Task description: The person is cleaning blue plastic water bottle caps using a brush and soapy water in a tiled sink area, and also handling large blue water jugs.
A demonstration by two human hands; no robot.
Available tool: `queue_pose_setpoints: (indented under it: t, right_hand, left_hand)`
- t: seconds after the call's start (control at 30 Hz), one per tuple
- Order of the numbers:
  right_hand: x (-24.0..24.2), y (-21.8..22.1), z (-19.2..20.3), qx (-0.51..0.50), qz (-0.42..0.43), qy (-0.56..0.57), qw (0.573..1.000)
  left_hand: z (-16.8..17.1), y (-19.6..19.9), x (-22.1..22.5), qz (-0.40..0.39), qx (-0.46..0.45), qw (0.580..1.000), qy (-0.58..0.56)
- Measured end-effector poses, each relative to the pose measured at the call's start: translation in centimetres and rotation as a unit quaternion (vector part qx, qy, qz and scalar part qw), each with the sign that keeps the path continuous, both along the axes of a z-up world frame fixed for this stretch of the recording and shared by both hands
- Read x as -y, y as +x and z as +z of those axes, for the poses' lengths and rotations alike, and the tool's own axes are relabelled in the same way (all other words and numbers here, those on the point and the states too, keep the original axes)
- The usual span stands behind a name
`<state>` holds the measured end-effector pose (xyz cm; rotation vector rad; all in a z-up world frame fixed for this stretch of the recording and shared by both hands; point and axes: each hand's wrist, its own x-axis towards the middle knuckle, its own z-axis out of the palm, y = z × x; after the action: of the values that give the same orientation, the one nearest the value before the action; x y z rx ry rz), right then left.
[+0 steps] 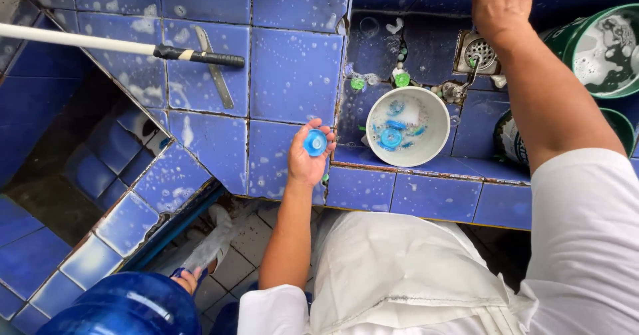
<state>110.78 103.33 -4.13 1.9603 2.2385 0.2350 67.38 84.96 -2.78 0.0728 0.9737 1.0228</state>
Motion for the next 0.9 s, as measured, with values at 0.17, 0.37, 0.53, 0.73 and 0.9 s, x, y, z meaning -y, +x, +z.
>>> queue_pose_setpoints:
  t: [0.17, 0.37, 0.53, 0.73, 0.9]
  right_hand:
    - [7.4, -8.8, 7.1, -0.048, 0.104, -0.077, 0.990]
    - [17.0, -13.6, -1.6, -0.111, -0.046, -0.385, 0.915]
    - [20.9, -18.4, -12.2, -0.097, 0.026, -0.165, 0.981]
    - [22.5, -14.8, 4.8, -0.250, -0.165, -0.251, 0.920]
    - [29.4, -13.9, 5.0, -0.738, -0.306, -0.051, 0.599]
  left_hand:
    - [0.8, -1.4, 0.2, 0.044, 0.052, 0.998, -0.001]
    - [-0.4, -2.3, -0.6, 0.019, 0.015, 1.000, 0.001]
    - [1.1, 0.1, -1.3, -0.028, -0.015, 0.999, 0.010]
    - [0.0, 5.2, -1.9, -0.072, -0.014, 0.997, -0.001]
    - [4.8, 16.4, 0.6, -0.176, -0.172, 0.894, 0.373]
